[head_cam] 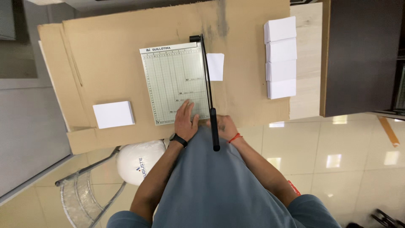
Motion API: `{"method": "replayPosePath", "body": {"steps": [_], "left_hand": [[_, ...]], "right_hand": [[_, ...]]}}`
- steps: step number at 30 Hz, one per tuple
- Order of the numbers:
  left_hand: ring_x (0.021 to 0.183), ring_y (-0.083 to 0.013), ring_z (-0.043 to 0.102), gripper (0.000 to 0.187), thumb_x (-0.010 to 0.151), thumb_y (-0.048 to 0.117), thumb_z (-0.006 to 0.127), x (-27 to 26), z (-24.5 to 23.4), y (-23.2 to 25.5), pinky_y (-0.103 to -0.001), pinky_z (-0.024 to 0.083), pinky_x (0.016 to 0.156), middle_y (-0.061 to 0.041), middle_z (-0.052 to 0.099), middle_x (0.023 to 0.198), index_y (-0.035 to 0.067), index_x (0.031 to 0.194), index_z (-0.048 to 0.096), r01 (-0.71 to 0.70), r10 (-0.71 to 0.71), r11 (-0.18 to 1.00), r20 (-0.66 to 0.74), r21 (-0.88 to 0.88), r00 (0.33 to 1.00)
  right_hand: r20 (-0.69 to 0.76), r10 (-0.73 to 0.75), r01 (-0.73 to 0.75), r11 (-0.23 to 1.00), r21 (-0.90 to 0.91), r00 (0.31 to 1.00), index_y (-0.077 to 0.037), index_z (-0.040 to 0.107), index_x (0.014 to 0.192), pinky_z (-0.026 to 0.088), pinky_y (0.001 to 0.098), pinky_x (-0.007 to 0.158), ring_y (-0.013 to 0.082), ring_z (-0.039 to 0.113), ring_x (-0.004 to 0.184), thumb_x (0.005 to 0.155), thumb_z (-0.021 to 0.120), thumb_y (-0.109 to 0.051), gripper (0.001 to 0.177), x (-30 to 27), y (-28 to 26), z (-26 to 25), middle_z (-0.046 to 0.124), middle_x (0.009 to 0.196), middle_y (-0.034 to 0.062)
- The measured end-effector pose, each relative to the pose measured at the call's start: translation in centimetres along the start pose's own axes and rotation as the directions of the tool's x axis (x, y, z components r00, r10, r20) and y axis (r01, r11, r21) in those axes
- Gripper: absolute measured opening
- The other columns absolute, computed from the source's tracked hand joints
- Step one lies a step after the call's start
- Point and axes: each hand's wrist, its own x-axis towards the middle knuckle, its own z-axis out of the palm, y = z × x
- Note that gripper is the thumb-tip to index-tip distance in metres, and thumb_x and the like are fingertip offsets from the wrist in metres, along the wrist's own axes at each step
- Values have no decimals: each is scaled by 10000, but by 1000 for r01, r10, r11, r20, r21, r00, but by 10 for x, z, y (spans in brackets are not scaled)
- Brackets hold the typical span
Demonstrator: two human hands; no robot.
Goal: The person uses a paper guillotine to cut sheets of white paper into smaller pieces. They align the paper on the grid, pull the lever to cut, and then stack the cut pieces on the table. The process is repeated multiple times throughout the clip.
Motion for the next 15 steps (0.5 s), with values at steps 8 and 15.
{"method": "replayPosePath", "body": {"steps": [8, 15], "left_hand": [[1669, -509, 621, 557, 1377, 377, 607, -16, -46, -15, -779, 575, 1360, -227, 428, 1932, 116, 1866, 550, -18, 11, 994, -63, -111, 998], [1707, -529, 613, 549, 1368, 380, 637, -68, -83, -94, -712, 620, 1338, -236, 489, 1885, 72, 1822, 606, 16, -38, 993, -182, -118, 983]], "right_hand": [[16, 80, -76, 980, -184, 997, -147, 927, 1004, 598, 380, 691, 226, 805, 760, 1109, 932, -240, 140, -2, -18, 88, 824, 774, 39], [104, 23, 2, 973, -233, 994, -139, 935, 1053, 667, 439, 711, 286, 872, 781, 1128, 942, -282, 162, 26, -34, 146, 884, 802, 65]]}}
